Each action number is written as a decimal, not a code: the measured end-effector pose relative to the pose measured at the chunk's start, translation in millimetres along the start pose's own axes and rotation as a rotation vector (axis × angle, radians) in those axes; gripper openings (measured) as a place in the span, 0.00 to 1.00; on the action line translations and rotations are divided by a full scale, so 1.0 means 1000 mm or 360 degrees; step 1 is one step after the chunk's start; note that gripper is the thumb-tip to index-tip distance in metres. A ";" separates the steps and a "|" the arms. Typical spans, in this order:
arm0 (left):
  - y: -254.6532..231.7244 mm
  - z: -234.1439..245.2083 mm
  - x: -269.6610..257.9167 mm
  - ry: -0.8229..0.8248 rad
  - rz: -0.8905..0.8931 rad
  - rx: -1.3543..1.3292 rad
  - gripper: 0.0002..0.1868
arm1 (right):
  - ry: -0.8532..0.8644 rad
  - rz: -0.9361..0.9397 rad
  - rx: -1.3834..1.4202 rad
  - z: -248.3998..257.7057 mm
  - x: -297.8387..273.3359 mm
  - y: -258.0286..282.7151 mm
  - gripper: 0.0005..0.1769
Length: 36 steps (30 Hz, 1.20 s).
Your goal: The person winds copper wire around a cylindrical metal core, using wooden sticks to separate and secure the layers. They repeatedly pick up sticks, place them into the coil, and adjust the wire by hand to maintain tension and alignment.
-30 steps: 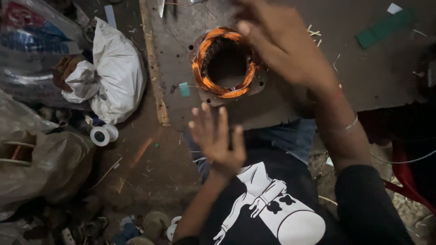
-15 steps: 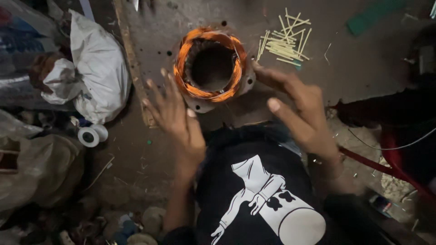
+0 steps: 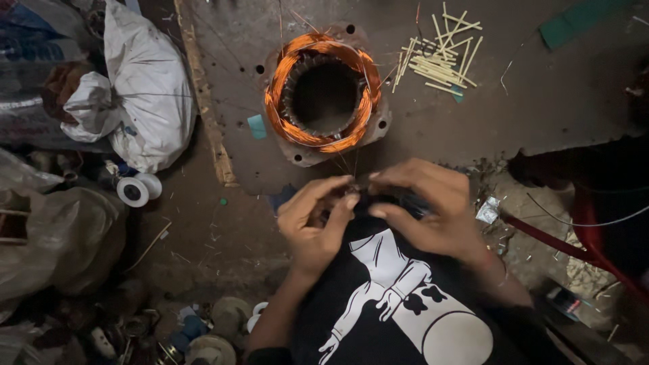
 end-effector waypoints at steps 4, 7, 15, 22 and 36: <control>-0.035 0.003 -0.004 -0.0248 -0.0784 0.0706 0.11 | -0.0090 -0.0069 0.0059 -0.004 0.006 0.002 0.07; -0.048 0.004 -0.007 -0.0319 -0.1162 0.0953 0.12 | -0.0107 -0.0073 0.0038 -0.005 0.010 0.002 0.07; -0.005 0.008 0.004 0.0057 -0.0002 0.0057 0.10 | -0.0199 0.0049 -0.0092 -0.004 0.006 0.011 0.07; -0.056 0.015 -0.006 -0.0219 -0.1084 0.0689 0.18 | 0.0244 0.0000 0.0956 0.009 -0.041 0.012 0.06; -0.094 -0.007 0.008 -0.0085 -0.1465 0.1066 0.10 | 0.0311 0.0163 0.1177 0.026 -0.072 0.042 0.05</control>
Point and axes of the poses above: each hand's wrist, its own x-axis towards the middle knuckle, its own z-axis out of the back of the hand, y = z × x, the point moved 8 cm from there along x, towards the middle knuckle, and after that the axes turned 10 degrees about x, right-handed, at the moved point
